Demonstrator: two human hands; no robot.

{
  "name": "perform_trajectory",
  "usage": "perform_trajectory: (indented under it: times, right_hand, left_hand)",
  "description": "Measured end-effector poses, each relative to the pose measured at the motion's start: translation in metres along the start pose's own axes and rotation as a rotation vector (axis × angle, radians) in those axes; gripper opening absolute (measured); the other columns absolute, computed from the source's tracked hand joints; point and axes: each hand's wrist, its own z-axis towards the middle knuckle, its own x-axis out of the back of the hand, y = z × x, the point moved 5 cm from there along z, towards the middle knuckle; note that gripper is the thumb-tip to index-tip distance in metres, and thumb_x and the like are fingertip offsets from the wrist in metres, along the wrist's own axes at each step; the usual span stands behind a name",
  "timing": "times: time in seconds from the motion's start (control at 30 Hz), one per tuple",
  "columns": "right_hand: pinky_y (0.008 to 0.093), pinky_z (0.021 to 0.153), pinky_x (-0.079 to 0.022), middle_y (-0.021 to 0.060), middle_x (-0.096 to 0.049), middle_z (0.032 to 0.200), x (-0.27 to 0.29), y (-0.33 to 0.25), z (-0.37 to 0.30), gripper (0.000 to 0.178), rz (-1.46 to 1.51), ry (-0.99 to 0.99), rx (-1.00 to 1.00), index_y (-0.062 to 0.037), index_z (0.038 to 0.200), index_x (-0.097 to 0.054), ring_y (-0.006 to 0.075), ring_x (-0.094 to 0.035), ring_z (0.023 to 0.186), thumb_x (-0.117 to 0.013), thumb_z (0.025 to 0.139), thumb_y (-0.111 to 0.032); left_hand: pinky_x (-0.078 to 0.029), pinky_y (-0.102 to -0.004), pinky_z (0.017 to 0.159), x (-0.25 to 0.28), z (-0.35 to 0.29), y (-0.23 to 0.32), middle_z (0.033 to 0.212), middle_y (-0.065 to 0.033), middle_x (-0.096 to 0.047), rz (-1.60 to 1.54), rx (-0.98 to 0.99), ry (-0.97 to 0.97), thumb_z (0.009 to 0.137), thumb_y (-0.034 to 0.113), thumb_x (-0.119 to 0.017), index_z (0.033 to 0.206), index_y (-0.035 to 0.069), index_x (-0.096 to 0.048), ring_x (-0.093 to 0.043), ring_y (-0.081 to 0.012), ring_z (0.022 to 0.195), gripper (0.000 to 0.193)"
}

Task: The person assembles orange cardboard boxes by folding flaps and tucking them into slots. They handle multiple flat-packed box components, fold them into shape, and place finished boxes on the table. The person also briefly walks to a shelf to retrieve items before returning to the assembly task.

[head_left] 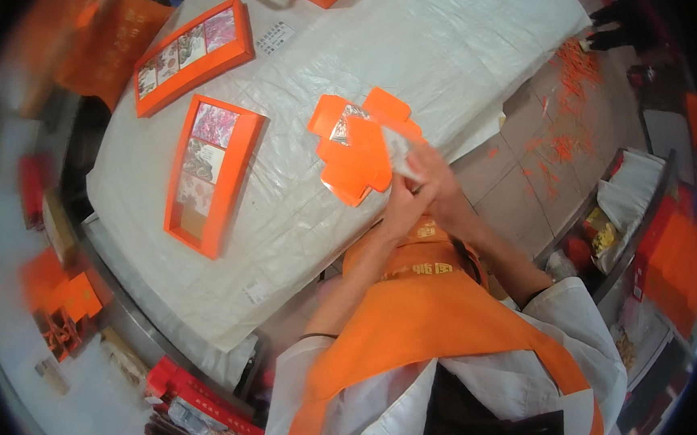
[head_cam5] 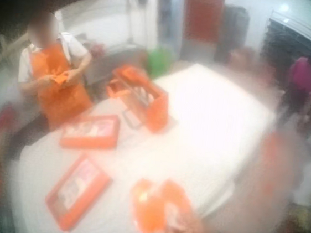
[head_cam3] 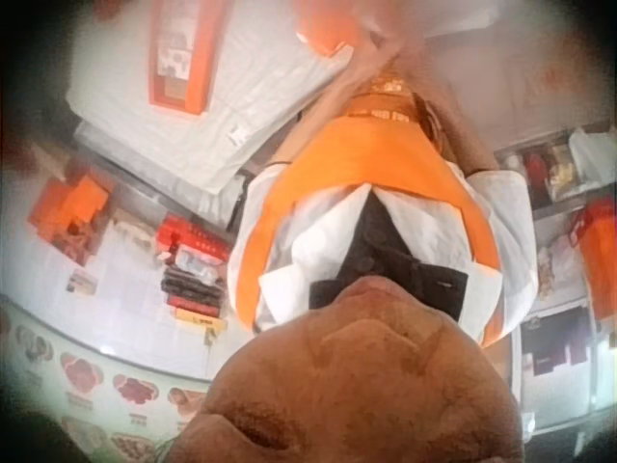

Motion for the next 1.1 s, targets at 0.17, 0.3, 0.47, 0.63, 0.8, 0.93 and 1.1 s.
perform_trajectory:
  times: [0.17,0.3,0.47,0.63,0.8,0.93,1.1]
  right_hand:
    - [0.0523,0.108,-0.017,0.0192,-0.036,0.139,-0.013,0.012,0.011,0.053,-0.194,-0.344,0.188,-0.0017,0.133,-0.038,0.031,-0.027,0.134,-0.056,0.085,-0.015]
    - [0.0444,0.105,-0.027,0.0192,-0.038,0.137,0.03,0.053,0.039,0.055,-0.099,-0.15,-0.037,-0.0002,0.134,-0.037,0.0289,-0.035,0.129,-0.058,0.085,-0.014]
    - [0.0299,0.092,-0.044,0.0106,-0.051,0.126,0.033,0.098,0.05,0.051,0.746,-0.435,-0.756,0.0009,0.133,-0.038,0.0189,-0.053,0.112,-0.057,0.089,-0.016]
    - [0.0292,0.085,-0.047,0.0053,-0.056,0.114,0.027,0.113,0.006,0.043,1.178,-0.346,-0.972,-0.001,0.129,-0.043,0.0145,-0.056,0.101,-0.056,0.09,-0.016]
    - [0.0333,0.085,-0.048,0.0053,-0.057,0.11,0.039,0.138,-0.039,0.04,1.24,0.118,-0.956,-0.0039,0.127,-0.043,0.017,-0.057,0.098,-0.056,0.091,-0.016]
    - [0.0363,0.088,-0.048,0.0069,-0.054,0.119,0.047,0.129,-0.058,0.043,1.352,0.044,-0.995,-0.0064,0.128,-0.041,0.0202,-0.055,0.105,-0.058,0.09,-0.018]
    - [0.0392,0.09,-0.047,0.0087,-0.048,0.127,0.04,0.121,-0.053,0.048,1.121,0.008,-1.023,-0.0048,0.132,-0.038,0.023,-0.051,0.113,-0.057,0.09,-0.017]
  left_hand:
    - [-0.047,-0.0348,0.09,0.021,0.018,0.012,0.123,-0.0057,-0.048,-0.781,0.09,0.341,0.093,0.017,-0.052,0.13,0.006,-0.037,-0.05,-0.0184,0.11,0.041]
    - [-0.049,-0.0359,0.089,0.039,0.018,0.017,0.122,-0.0064,-0.051,-0.58,0.053,0.441,0.092,0.018,-0.054,0.128,0.004,-0.039,-0.053,-0.0185,0.109,0.041]
    - [-0.052,-0.0337,0.083,0.038,0.029,0.011,0.112,-0.0085,-0.056,-0.517,0.074,0.481,0.088,0.014,-0.06,0.121,-0.001,-0.045,-0.059,-0.018,0.099,0.038]
    - [-0.053,-0.0321,0.079,0.026,0.04,0.0,0.106,-0.0077,-0.059,-0.459,0.179,0.419,0.087,0.007,-0.06,0.117,-0.002,-0.048,-0.059,-0.0161,0.094,0.033]
    - [-0.046,-0.0274,0.084,-0.028,0.044,-0.022,0.109,-0.0068,-0.059,-0.284,0.16,0.159,0.09,0.009,-0.056,0.119,0.0,-0.047,-0.056,-0.0126,0.097,0.032]
    - [-0.043,-0.0266,0.087,-0.019,0.043,-0.037,0.109,-0.0069,-0.058,-0.126,0.26,0.029,0.092,0.011,-0.051,0.124,-0.001,-0.045,-0.054,-0.0108,0.099,0.034]
    - [-0.044,-0.0308,0.086,0.009,0.032,-0.036,0.109,-0.0091,-0.059,0.181,0.231,-0.218,0.091,0.018,-0.052,0.126,0.0,-0.044,-0.055,-0.0149,0.098,0.04]
